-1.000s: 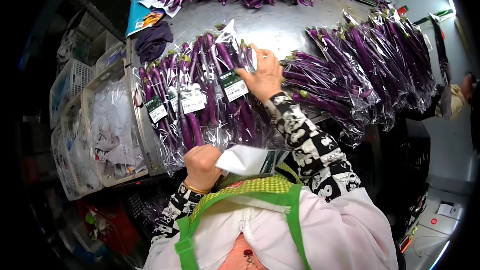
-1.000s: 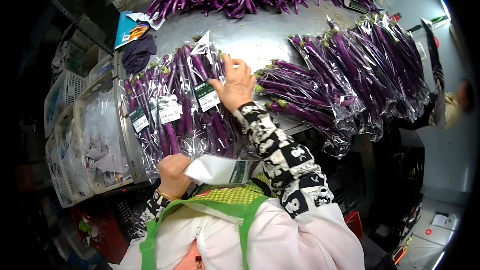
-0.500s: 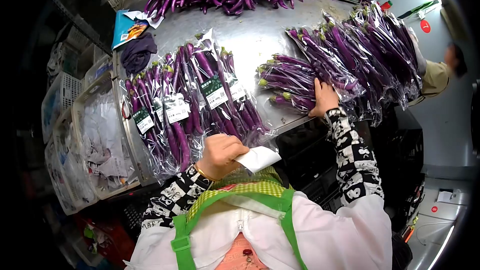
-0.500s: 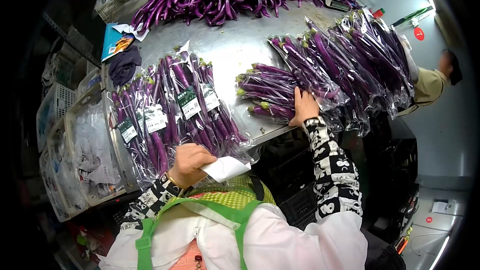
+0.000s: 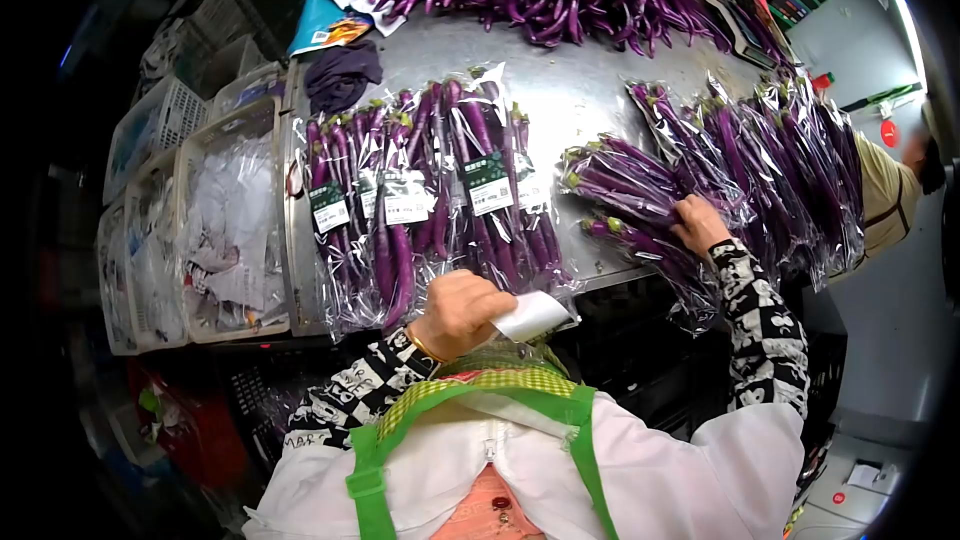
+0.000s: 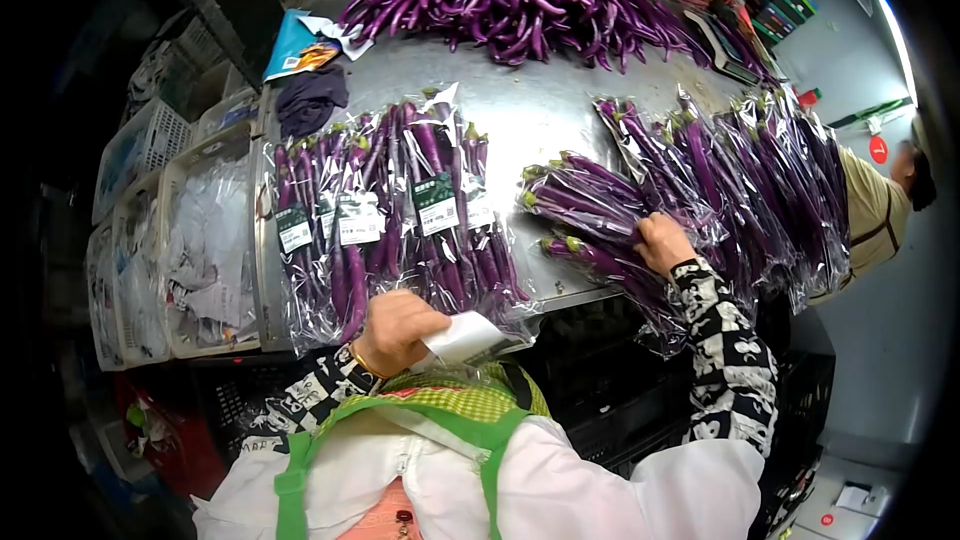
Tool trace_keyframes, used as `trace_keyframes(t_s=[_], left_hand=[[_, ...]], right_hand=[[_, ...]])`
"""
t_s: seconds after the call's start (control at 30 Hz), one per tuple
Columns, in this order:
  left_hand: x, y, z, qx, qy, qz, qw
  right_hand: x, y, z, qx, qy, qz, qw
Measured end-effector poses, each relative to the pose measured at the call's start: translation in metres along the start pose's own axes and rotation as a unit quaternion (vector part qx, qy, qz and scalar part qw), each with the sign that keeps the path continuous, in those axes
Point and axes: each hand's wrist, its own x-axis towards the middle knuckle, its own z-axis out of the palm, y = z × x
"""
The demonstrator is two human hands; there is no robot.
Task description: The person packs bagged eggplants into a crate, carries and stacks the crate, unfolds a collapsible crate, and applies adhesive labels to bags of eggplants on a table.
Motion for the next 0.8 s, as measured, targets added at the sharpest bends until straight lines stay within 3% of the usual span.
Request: trace_keyframes(t_s=[0.1,0.13,0.23,0.37,0.43,0.53,0.57,0.63,0.7,0.8], left_hand=[[0.008,0.006,-0.002,-0.037,-0.013,0.014,0.999],[0.007,0.008,-0.001,-0.048,-0.014,0.001,0.999],[0.014,0.011,0.002,-0.083,0.01,0.04,0.996],[0.033,0.026,-0.001,-0.179,0.025,0.088,0.98],[0.034,0.028,-0.004,-0.211,0.013,0.127,0.969],[0.031,0.031,-0.007,-0.214,-0.001,0.146,0.966],[0.031,0.035,-0.006,-0.196,0.04,0.111,0.974],[0.029,0.039,-0.007,-0.175,0.098,0.06,0.978],[0.018,0.026,-0.022,-0.149,0.017,0.064,0.987],[0.011,0.011,-0.02,-0.121,0.093,-0.029,0.988]], right_hand=[[0.014,-0.026,-0.035,0.001,0.014,0.057,0.998],[0.016,-0.033,-0.044,0.03,0.067,0.043,0.996],[0.036,-0.083,-0.101,0.119,0.129,0.136,0.975],[0.056,-0.147,-0.157,0.059,0.216,0.055,0.973],[0.071,-0.175,-0.155,0.056,0.249,0.065,0.965],[0.099,-0.23,-0.116,-0.018,0.126,0.093,0.987],[0.109,-0.247,-0.091,-0.033,0.068,0.096,0.992],[0.118,-0.285,-0.05,0.056,0.001,0.079,0.995],[0.126,-0.296,-0.031,0.07,0.055,0.07,0.994],[0.125,-0.285,-0.038,0.108,0.037,0.071,0.991]])
